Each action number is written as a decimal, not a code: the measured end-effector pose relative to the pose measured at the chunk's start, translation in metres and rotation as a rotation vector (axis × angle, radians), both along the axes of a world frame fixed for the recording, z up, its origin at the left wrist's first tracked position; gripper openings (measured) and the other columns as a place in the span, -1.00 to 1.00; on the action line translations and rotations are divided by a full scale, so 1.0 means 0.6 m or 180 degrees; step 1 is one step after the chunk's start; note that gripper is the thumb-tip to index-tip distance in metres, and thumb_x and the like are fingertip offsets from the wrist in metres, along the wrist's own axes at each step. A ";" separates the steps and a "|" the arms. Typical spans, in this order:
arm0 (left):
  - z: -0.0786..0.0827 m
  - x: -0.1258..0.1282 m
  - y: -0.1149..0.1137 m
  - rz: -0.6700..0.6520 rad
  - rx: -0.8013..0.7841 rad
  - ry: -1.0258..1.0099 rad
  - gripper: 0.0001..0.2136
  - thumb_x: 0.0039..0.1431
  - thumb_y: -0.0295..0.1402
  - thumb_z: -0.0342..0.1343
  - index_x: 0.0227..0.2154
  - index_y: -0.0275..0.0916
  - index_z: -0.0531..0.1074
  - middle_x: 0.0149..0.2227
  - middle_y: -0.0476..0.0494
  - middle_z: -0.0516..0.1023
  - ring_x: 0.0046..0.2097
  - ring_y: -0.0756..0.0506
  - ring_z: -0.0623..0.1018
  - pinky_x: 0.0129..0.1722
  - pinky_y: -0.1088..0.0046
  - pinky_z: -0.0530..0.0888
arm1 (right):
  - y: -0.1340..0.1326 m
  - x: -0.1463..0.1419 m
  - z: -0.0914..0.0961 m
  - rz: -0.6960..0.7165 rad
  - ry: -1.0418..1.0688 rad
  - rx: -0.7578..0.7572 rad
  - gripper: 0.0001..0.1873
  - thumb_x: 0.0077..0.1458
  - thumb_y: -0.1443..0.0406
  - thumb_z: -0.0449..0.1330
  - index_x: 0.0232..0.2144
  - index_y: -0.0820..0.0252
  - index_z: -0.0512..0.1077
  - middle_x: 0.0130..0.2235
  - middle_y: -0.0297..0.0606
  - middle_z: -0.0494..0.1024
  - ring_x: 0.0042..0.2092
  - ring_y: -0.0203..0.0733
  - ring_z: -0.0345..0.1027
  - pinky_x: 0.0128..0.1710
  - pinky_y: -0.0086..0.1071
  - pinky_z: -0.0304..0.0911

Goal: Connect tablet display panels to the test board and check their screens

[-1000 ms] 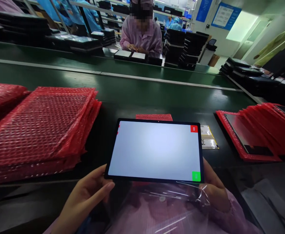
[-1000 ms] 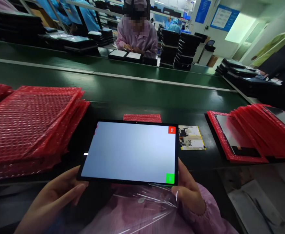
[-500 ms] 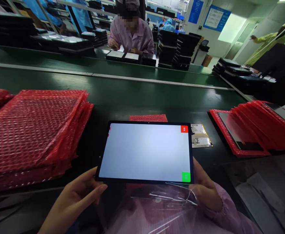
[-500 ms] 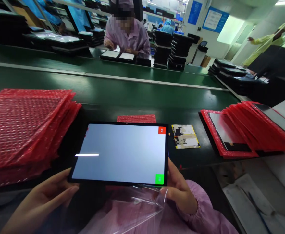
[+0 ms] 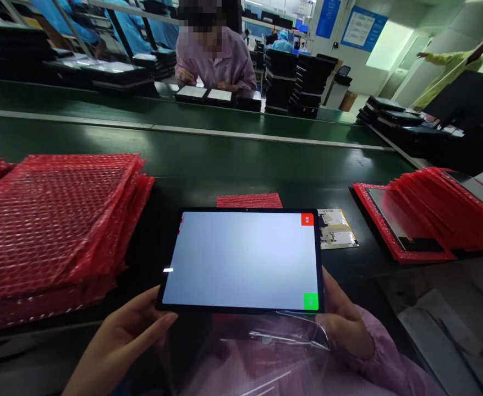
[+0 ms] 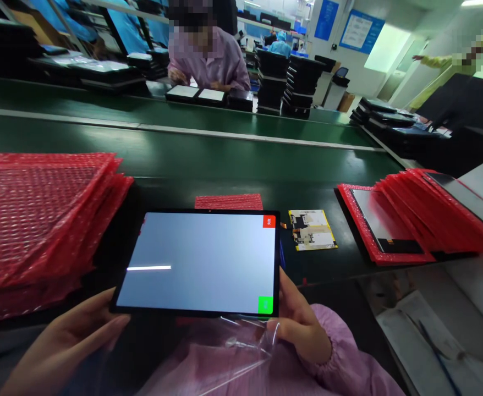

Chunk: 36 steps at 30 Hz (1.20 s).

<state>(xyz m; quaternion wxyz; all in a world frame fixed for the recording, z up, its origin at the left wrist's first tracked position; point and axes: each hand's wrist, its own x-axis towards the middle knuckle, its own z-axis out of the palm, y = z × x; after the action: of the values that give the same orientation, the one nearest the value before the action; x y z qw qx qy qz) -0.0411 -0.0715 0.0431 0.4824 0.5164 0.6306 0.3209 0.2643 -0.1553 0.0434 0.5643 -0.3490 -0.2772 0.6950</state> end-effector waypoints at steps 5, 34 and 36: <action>-0.006 -0.010 0.006 -0.0135 -0.0216 -0.0231 -0.43 -0.23 0.00 0.36 -0.11 -0.13 0.47 -0.64 0.16 0.46 -0.56 0.01 0.38 -0.56 0.58 0.31 | 0.001 0.004 0.002 0.0155 -0.0182 -0.0101 -0.09 -0.06 0.27 0.32 0.28 -0.17 0.01 0.07 -0.27 0.49 -0.04 0.04 0.44 -0.26 -0.23 0.39; -0.066 -0.051 0.007 -0.0134 0.0034 -0.0235 -0.44 -0.23 -0.01 0.35 -0.13 -0.15 0.48 -0.61 0.08 0.53 -0.56 -0.03 0.44 -0.55 0.54 0.39 | 0.002 0.007 -0.025 0.0396 0.0061 0.0630 -0.30 0.02 0.34 0.30 0.15 -0.34 0.23 0.01 -0.38 0.52 -0.25 -0.16 0.51 -0.32 -0.32 0.39; -0.069 -0.050 0.005 -0.0070 0.0046 -0.0259 -0.46 -0.22 0.01 0.33 -0.14 -0.13 0.48 -0.60 0.07 0.53 -0.57 -0.02 0.43 -0.55 0.55 0.40 | 0.001 0.006 -0.026 0.0371 0.0069 0.0570 -0.30 0.00 0.33 0.31 0.14 -0.35 0.24 -0.01 -0.38 0.54 -0.24 -0.13 0.51 -0.34 -0.32 0.39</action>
<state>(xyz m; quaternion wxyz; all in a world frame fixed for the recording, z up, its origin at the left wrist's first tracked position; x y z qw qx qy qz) -0.0710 -0.0687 0.0018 0.5073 0.5133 0.6025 0.3409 0.2679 -0.1547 0.0281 0.5547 -0.2729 -0.3519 0.7028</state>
